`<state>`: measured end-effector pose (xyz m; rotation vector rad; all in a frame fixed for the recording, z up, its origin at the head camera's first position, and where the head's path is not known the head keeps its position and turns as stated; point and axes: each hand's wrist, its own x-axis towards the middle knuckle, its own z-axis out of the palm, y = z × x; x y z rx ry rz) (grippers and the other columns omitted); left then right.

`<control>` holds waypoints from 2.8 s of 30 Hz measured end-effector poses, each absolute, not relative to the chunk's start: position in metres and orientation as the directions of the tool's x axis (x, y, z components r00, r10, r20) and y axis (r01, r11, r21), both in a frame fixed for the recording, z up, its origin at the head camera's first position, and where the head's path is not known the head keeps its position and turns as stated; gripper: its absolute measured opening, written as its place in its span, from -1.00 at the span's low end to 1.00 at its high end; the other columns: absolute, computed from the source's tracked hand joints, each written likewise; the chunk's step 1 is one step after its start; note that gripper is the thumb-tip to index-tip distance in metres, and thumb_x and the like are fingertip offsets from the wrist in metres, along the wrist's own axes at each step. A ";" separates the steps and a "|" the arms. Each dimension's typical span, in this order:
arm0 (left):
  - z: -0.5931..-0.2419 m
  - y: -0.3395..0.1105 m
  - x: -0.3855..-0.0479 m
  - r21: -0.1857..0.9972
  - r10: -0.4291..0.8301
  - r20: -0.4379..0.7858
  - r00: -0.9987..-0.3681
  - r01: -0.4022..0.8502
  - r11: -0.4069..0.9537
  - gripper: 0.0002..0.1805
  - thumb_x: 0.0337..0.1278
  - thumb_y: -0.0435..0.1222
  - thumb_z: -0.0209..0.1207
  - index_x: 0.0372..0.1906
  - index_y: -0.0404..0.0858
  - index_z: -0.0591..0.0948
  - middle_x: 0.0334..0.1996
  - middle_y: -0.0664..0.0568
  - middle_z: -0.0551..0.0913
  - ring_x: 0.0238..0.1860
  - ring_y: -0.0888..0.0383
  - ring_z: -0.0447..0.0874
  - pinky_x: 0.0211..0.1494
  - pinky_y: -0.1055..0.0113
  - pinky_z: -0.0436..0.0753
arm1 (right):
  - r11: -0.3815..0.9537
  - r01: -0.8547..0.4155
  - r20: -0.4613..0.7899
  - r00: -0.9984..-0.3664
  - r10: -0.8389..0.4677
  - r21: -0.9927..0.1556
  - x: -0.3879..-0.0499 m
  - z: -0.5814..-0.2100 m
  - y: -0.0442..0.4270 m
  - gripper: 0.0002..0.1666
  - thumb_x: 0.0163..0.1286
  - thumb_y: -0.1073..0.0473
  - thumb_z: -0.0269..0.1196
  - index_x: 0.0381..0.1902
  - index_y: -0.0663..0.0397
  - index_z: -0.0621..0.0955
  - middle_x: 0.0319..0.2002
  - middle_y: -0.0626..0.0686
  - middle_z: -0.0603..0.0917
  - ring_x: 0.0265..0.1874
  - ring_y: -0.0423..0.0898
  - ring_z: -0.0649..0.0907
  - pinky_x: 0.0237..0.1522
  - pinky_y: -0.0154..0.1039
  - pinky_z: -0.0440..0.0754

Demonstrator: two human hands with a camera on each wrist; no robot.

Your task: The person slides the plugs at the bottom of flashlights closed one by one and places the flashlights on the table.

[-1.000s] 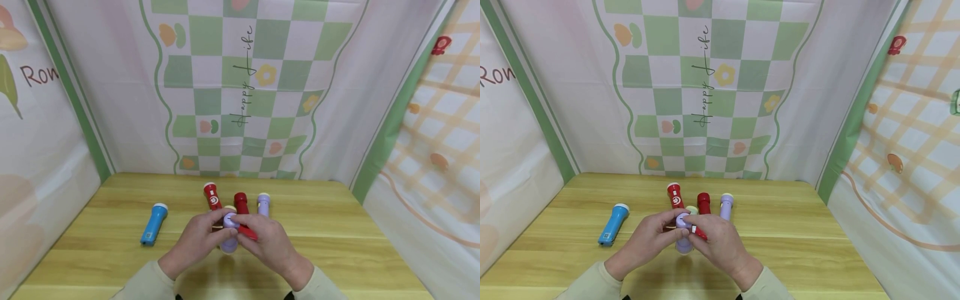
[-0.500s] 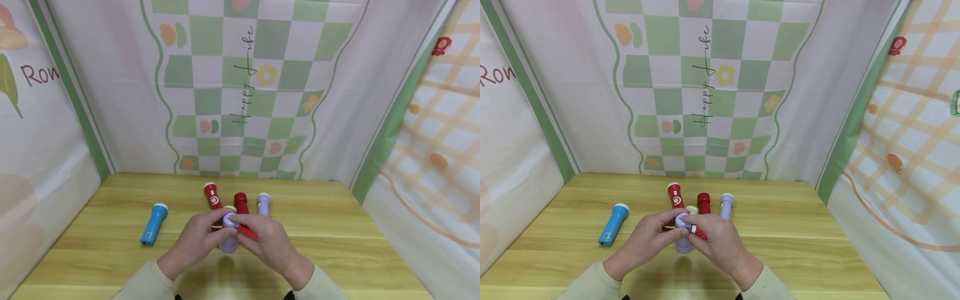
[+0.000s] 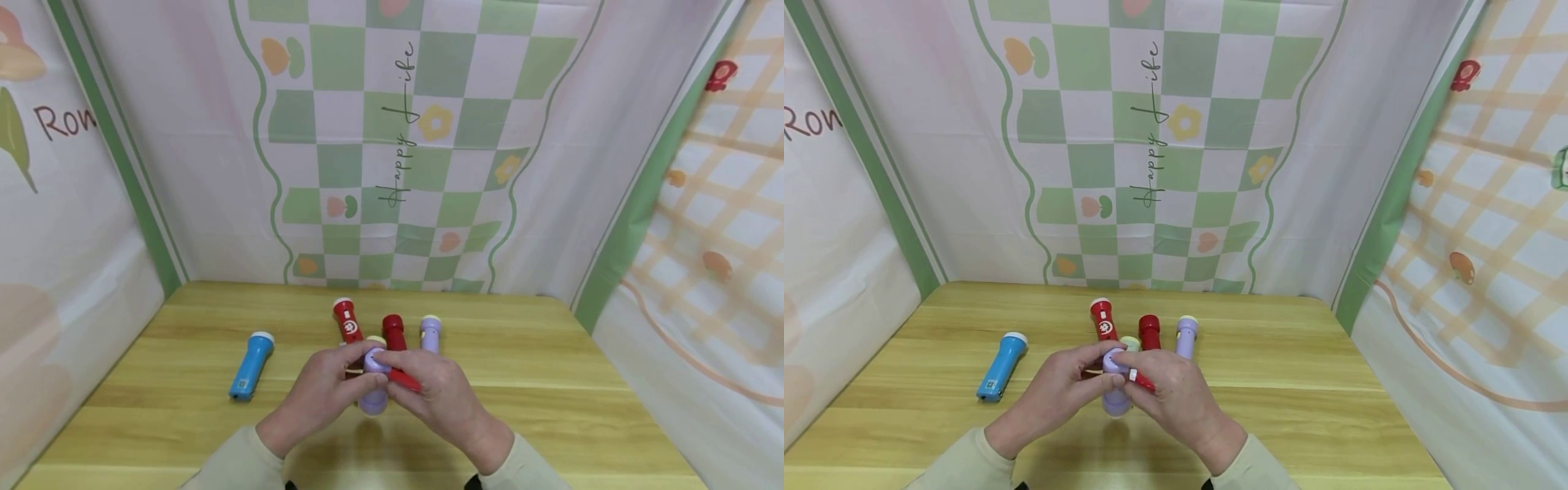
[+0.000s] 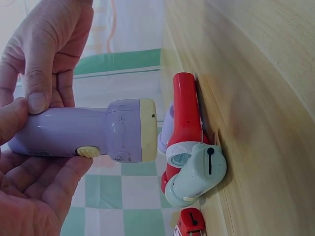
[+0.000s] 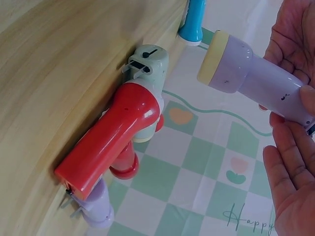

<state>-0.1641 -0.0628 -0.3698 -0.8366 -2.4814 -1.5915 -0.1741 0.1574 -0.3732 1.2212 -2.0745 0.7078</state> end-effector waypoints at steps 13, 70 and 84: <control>-0.368 -0.063 -0.164 0.819 0.414 0.333 -0.847 0.477 0.317 -0.67 0.40 -0.07 0.31 0.18 0.03 0.67 -0.01 0.22 0.78 -0.03 0.24 0.77 0.00 0.41 0.76 | 0.434 -0.894 0.737 -0.367 -0.567 -0.111 -0.174 -0.372 0.158 -0.38 0.14 0.19 0.58 0.19 0.01 0.69 0.06 -0.02 0.80 -0.03 -0.11 0.80 0.03 -0.33 0.74; -0.372 -0.064 -0.164 0.797 0.404 0.378 -0.833 0.515 0.315 -0.69 0.38 -0.11 0.33 0.16 0.01 0.68 0.00 0.18 0.79 0.01 0.19 0.78 -0.01 0.41 0.76 | 0.437 -0.895 0.724 -0.356 -0.591 -0.084 -0.174 -0.373 0.156 -0.43 0.26 0.14 0.52 0.25 -0.05 0.68 0.02 -0.01 0.80 -0.04 -0.12 0.79 -0.02 -0.29 0.76; -0.373 -0.066 -0.165 0.794 0.409 0.377 -0.831 0.517 0.319 -0.66 0.40 -0.08 0.31 0.19 -0.03 0.68 0.02 0.12 0.79 0.02 0.15 0.79 -0.01 0.37 0.77 | 0.439 -0.894 0.724 -0.359 -0.590 -0.086 -0.174 -0.374 0.155 -0.46 0.33 0.12 0.49 0.26 -0.03 0.67 -0.01 0.01 0.79 -0.06 -0.13 0.78 -0.04 -0.30 0.76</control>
